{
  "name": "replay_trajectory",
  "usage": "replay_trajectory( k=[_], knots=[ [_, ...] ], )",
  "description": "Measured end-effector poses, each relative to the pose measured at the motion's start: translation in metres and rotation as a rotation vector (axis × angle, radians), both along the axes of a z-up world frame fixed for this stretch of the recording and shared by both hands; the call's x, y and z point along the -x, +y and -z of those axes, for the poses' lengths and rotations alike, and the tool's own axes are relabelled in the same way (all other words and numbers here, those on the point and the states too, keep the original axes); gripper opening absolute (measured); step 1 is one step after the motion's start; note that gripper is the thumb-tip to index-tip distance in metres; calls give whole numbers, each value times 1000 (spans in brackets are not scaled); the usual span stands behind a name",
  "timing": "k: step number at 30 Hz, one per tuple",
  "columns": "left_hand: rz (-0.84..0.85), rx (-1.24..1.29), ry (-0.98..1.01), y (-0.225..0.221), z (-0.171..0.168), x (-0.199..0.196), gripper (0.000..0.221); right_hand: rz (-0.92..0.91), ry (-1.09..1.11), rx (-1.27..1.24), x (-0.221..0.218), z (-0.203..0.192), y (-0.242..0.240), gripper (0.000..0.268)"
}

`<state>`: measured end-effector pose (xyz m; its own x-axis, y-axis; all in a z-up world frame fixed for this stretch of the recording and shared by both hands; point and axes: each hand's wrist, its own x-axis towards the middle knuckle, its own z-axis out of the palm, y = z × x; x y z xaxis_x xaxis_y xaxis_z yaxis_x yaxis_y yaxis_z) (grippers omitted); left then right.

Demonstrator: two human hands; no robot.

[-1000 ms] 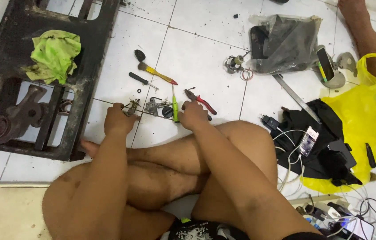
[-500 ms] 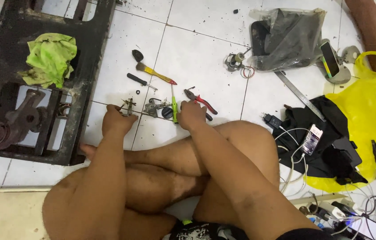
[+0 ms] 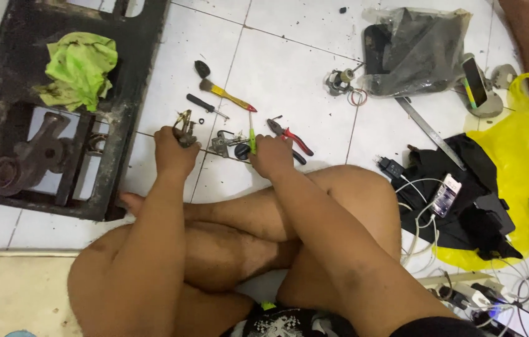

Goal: A person disassembles a gas stove valve assembly using a screwdriver and pliers while sitting on the floor.

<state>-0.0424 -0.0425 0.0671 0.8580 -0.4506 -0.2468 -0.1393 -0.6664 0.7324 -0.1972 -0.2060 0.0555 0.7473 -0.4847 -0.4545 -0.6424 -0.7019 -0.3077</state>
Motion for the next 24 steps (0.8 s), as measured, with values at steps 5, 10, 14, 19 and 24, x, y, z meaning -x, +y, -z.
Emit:
replay_trajectory(
  k=[5,10,14,19,24],
  knots=[
    [-7,83,18,-4,-11,7,48,43,55,16,-1,29,-5,43],
    [-56,178,60,-7,-26,9,73,122,102,-51,-2,29,-7,45],
    [-162,261,78,-4,-18,4,65,73,193,-59,-1,11,-4,53],
    [-218,342,139,-7,-44,12,66,84,194,-34,-1,24,-5,55],
    [-90,402,-47,-3,-53,17,67,240,41,-164,4,19,-9,59]
  ],
)
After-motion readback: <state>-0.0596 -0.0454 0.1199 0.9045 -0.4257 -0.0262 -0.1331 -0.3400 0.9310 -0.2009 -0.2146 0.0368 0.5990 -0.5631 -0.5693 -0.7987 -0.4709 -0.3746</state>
